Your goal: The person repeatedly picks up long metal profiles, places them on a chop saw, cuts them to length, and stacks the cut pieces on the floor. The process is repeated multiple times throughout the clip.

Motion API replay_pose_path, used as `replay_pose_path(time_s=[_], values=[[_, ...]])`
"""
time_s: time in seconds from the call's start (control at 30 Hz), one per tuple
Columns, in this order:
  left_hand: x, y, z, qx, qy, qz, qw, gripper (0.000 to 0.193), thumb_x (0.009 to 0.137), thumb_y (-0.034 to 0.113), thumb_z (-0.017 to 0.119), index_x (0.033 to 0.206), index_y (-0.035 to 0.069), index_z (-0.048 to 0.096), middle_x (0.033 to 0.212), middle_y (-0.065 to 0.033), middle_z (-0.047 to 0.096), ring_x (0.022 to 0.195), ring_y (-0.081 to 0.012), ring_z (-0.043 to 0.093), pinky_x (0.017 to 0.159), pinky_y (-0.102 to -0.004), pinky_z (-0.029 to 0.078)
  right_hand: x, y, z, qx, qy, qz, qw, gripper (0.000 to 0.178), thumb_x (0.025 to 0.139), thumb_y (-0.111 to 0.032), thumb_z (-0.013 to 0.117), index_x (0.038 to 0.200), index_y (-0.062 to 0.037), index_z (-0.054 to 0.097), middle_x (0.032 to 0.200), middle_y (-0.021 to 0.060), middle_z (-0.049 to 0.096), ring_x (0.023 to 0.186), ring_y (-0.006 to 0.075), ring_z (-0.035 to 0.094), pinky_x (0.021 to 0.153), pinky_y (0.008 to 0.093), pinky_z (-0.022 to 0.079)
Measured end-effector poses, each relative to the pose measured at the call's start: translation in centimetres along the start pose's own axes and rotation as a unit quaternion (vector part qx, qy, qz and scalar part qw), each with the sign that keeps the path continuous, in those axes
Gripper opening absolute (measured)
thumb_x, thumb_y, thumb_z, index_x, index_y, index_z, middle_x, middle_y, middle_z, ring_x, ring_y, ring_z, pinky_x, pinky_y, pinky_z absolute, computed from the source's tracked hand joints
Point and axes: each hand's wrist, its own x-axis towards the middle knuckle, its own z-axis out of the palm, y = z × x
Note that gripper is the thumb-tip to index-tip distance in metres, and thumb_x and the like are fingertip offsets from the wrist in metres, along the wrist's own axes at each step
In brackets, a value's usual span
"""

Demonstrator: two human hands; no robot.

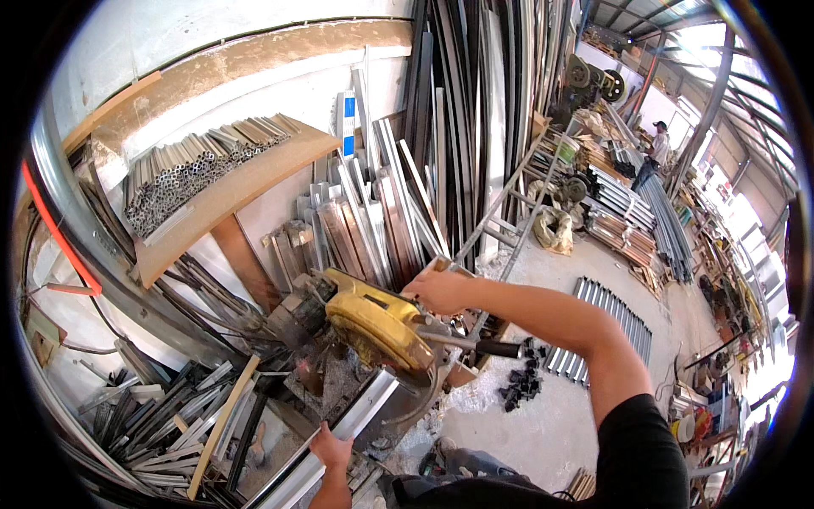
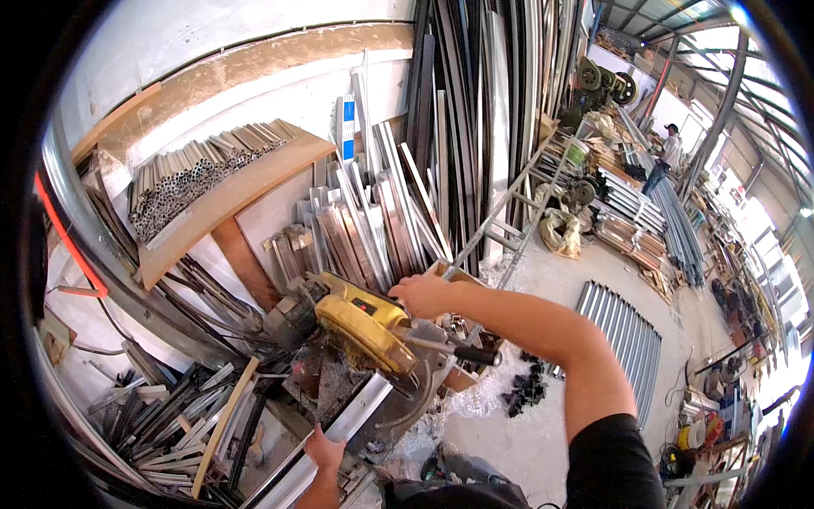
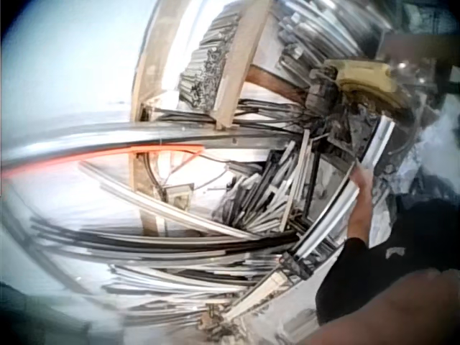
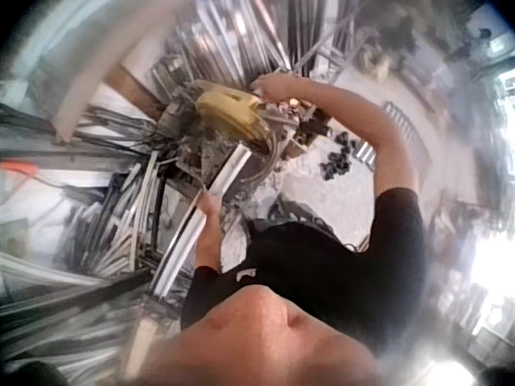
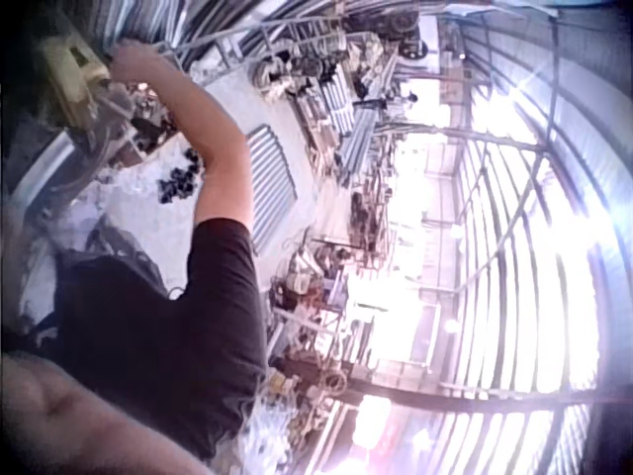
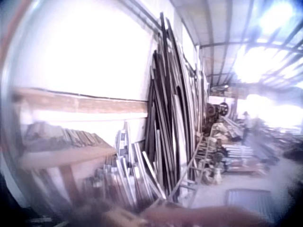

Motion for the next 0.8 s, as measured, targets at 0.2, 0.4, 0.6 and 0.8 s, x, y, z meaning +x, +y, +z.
replay_pose_path(time_s=[0.2, 0.4, 0.6, 0.8], values=[[-0.5, -1.4, 0.6, 0.008, 0.023, -0.003, 1.0, 0.102, 0.062, 0.05, 0.094, 0.145, 0.007, 0.054, 0.133, -0.0179, 0.067, 0.127, -0.0364, 0.059, 0.111, -0.0522, 0.039, 6.5, -2.9, 4.6, 0.06, 0.018, -0.018, 0.998, 0.057, 0.096, -0.021, 0.059, 0.152, -0.0154, 0.048, 0.133, 0.019, 0.054, 0.119, 0.041, 0.062, 0.094, 0.0504, 0.054], [-1.6, -0.9, -0.3, 0.047, 0.029, -0.002, 0.998, 0.099, 0.062, 0.049, 0.094, 0.141, 0.002, 0.056, 0.128, -0.0195, 0.068, 0.124, -0.0377, 0.06, 0.108, -0.0513, 0.042, 8.0, -3.0, 6.0, 0.028, 0.028, -0.047, 0.998, 0.06, 0.088, -0.023, 0.072, 0.145, -0.0224, 0.056, 0.126, 0.0177, 0.054, 0.108, 0.04, 0.064, 0.087, 0.0491, 0.057], [-1.4, -0.6, -0.4, 0.024, 0.042, 0.011, 0.999, 0.097, 0.06, 0.043, 0.097, 0.139, 0.003, 0.057, 0.127, -0.0215, 0.068, 0.117, -0.0417, 0.064, 0.099, -0.0529, 0.047, 8.2, -2.6, 4.5, 0.031, 0.006, -0.048, 0.998, 0.063, 0.079, -0.009, 0.08, 0.138, -0.0251, 0.063, 0.129, 0.0161, 0.054, 0.113, 0.0408, 0.065, 0.092, 0.0499, 0.056], [-0.9, -2.0, -0.4, 0.051, 0.088, 0.059, 0.993, 0.097, 0.061, 0.04, 0.098, 0.14, 0.002, 0.057, 0.127, -0.022, 0.069, 0.116, -0.0423, 0.064, 0.1, -0.0528, 0.048, 5.0, 1.8, 7.7, 0.216, 0.17, -0.062, 0.96, 0.054, 0.091, -0.009, 0.06, 0.145, -0.0121, 0.058, 0.13, 0.0197, 0.065, 0.12, 0.0373, 0.062, 0.101, 0.0477, 0.053]])
